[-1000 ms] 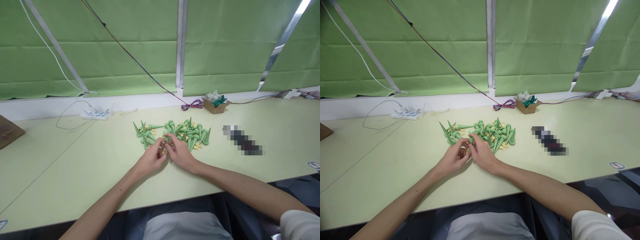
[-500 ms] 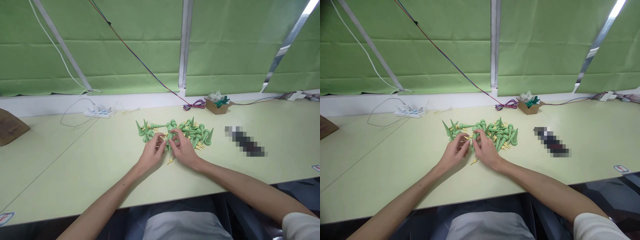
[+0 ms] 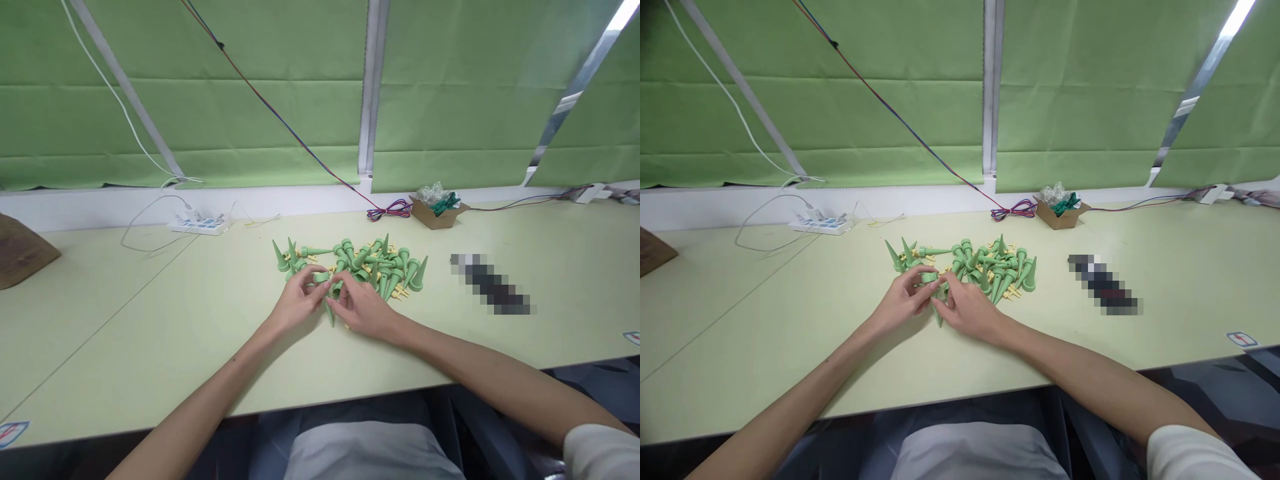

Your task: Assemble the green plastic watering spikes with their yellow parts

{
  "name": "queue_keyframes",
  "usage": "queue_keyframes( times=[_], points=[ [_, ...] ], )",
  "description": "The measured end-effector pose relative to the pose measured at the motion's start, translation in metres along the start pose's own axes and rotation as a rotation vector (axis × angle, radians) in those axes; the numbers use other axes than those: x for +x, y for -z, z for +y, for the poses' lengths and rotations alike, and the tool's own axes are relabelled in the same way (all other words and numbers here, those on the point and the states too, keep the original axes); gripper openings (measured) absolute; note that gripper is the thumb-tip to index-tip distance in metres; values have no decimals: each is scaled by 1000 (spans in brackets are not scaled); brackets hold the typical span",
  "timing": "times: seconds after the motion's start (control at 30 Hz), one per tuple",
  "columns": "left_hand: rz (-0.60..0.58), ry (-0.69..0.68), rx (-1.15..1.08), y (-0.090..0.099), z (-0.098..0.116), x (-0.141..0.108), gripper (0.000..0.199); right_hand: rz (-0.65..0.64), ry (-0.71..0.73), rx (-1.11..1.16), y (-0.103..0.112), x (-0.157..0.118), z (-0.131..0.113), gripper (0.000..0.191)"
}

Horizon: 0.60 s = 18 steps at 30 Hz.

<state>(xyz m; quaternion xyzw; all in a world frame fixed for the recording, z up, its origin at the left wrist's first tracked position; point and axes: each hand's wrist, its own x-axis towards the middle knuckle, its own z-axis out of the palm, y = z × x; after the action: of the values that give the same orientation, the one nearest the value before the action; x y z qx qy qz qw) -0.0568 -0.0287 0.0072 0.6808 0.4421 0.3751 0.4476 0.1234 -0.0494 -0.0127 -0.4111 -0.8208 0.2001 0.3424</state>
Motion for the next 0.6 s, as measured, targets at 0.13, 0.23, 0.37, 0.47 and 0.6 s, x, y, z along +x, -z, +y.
queue_keyframes(
  times=[0.13, 0.23, 0.37, 0.47, 0.6],
  points=[
    [38, 22, -13, 2, -1, 0, 41, 10, 44, -330, 2, -4, -4, 24],
    [71, 31, 13, 3, -4, 1, 42, -105, 61, -583, 0, -8, -10, 31],
    [110, 15, 112, 2, -7, 1, 40, -290, 113, -738, -5, -12, -16, 25],
    [105, 2, 164, 1, -7, 2, 38, -341, 134, -780, -8, -13, -18, 21],
    [94, 5, 190, 0, -7, 1, 39, -321, 74, -805, -8, -13, -19, 21]
  ],
)
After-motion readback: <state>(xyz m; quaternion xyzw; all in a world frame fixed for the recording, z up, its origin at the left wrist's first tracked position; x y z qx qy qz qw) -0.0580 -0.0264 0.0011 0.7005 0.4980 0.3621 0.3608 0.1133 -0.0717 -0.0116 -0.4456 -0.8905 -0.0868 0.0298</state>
